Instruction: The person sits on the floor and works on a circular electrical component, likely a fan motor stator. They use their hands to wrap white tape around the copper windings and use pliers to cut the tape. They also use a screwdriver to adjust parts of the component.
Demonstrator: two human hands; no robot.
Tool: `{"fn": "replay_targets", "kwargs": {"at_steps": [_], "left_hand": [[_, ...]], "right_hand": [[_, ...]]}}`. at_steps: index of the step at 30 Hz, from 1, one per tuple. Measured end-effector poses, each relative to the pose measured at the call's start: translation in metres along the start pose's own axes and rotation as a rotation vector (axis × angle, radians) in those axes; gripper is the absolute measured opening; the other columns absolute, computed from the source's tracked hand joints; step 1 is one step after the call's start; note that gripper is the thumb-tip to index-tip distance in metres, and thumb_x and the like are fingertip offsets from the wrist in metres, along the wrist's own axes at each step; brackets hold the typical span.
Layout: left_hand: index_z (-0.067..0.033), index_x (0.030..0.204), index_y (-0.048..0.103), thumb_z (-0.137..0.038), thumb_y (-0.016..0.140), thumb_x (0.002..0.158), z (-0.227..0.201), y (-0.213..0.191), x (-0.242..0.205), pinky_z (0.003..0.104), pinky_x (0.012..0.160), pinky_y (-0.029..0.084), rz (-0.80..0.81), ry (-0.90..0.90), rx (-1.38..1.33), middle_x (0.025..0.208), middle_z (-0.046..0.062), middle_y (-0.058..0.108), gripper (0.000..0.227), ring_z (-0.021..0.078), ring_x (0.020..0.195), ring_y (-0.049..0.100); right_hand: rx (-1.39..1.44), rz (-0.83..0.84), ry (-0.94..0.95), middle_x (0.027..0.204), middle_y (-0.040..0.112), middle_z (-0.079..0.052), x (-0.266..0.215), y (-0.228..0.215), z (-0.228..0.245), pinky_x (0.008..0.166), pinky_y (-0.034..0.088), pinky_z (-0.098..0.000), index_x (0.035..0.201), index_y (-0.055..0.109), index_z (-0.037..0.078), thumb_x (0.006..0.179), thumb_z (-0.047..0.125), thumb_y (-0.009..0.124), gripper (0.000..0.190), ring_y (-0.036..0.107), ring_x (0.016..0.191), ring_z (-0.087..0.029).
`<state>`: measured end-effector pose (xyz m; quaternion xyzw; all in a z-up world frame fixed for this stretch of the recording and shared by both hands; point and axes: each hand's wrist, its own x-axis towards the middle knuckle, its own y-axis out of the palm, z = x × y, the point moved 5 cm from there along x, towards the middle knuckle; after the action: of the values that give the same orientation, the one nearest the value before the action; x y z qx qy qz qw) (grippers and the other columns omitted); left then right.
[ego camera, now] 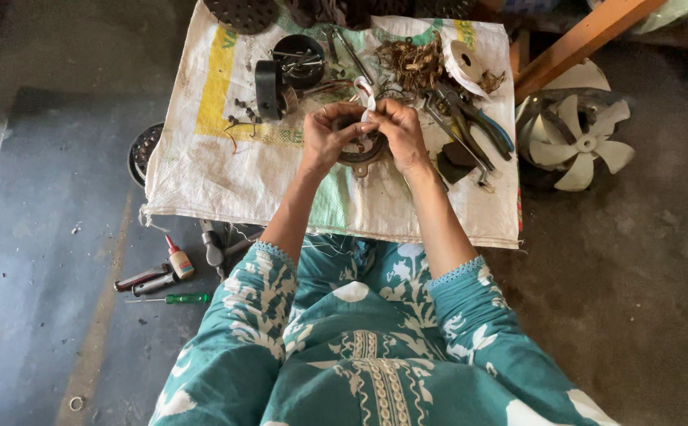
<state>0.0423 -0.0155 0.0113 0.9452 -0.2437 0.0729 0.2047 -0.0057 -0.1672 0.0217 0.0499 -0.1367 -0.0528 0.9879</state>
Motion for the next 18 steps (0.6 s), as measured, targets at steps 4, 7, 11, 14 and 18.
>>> {"fn": "replay_targets", "kwargs": {"at_steps": [4, 7, 11, 14, 18], "left_hand": [[0.0061, 0.11, 0.072, 0.003, 0.084, 0.079, 0.0, 0.0, 0.001, 0.03, 0.073, 0.068, 0.038, -0.035, -0.007, 0.1, 0.013, 0.078, 0.034, 0.0158, 0.086, 0.076], [0.0091, 0.11, 0.072, 0.009, 0.088, 0.075, 0.0, -0.001, 0.0, 0.032, 0.082, 0.063, 0.053, 0.183, 0.162, 0.109, 0.016, 0.073, 0.038, 0.019, 0.094, 0.073], [0.0107, 0.102, 0.079, 0.013, 0.092, 0.076, 0.006, -0.003, 0.003, 0.033, 0.086, 0.059, 0.06, 0.339, 0.314, 0.106, 0.02, 0.075, 0.028, 0.0228, 0.104, 0.068], [-0.0011, 0.103, 0.068, 0.006, 0.084, 0.074, 0.021, -0.006, 0.006, 0.027, 0.074, 0.067, -0.01, -0.031, -0.04, 0.095, 0.013, 0.077, 0.033, 0.0122, 0.082, 0.075], [0.0048, 0.096, 0.073, 0.005, 0.082, 0.084, 0.02, -0.015, 0.006, 0.026, 0.065, 0.06, -0.034, 0.031, 0.074, 0.1, 0.012, 0.076, 0.014, 0.0118, 0.073, 0.071]], "right_hand": [[0.089, -0.08, 0.025, 0.083, 0.072, 0.001, -0.004, 0.001, 0.004, 0.072, 0.048, -0.0236, 0.091, 0.075, 0.006, 0.096, 0.005, 0.07, 0.007, 0.06, 0.074, -0.006], [0.13, -0.084, 0.049, 0.083, 0.073, 0.001, -0.004, 0.001, 0.003, 0.069, 0.048, -0.0241, 0.091, 0.076, 0.007, 0.095, 0.006, 0.071, 0.006, 0.061, 0.073, -0.006], [0.092, -0.068, -0.003, 0.087, 0.073, 0.002, -0.003, 0.0, 0.001, 0.077, 0.047, -0.0223, 0.095, 0.076, 0.006, 0.097, 0.006, 0.071, 0.005, 0.06, 0.08, -0.004], [0.123, -0.06, -0.021, 0.089, 0.072, 0.002, -0.005, 0.003, 0.004, 0.08, 0.046, -0.0218, 0.096, 0.073, 0.006, 0.101, 0.006, 0.069, 0.006, 0.058, 0.082, -0.005], [0.104, -0.107, -0.039, 0.094, 0.07, 0.001, -0.011, 0.009, 0.018, 0.083, 0.049, -0.0217, 0.102, 0.069, 0.01, 0.093, 0.006, 0.067, 0.011, 0.062, 0.087, -0.006]]}}
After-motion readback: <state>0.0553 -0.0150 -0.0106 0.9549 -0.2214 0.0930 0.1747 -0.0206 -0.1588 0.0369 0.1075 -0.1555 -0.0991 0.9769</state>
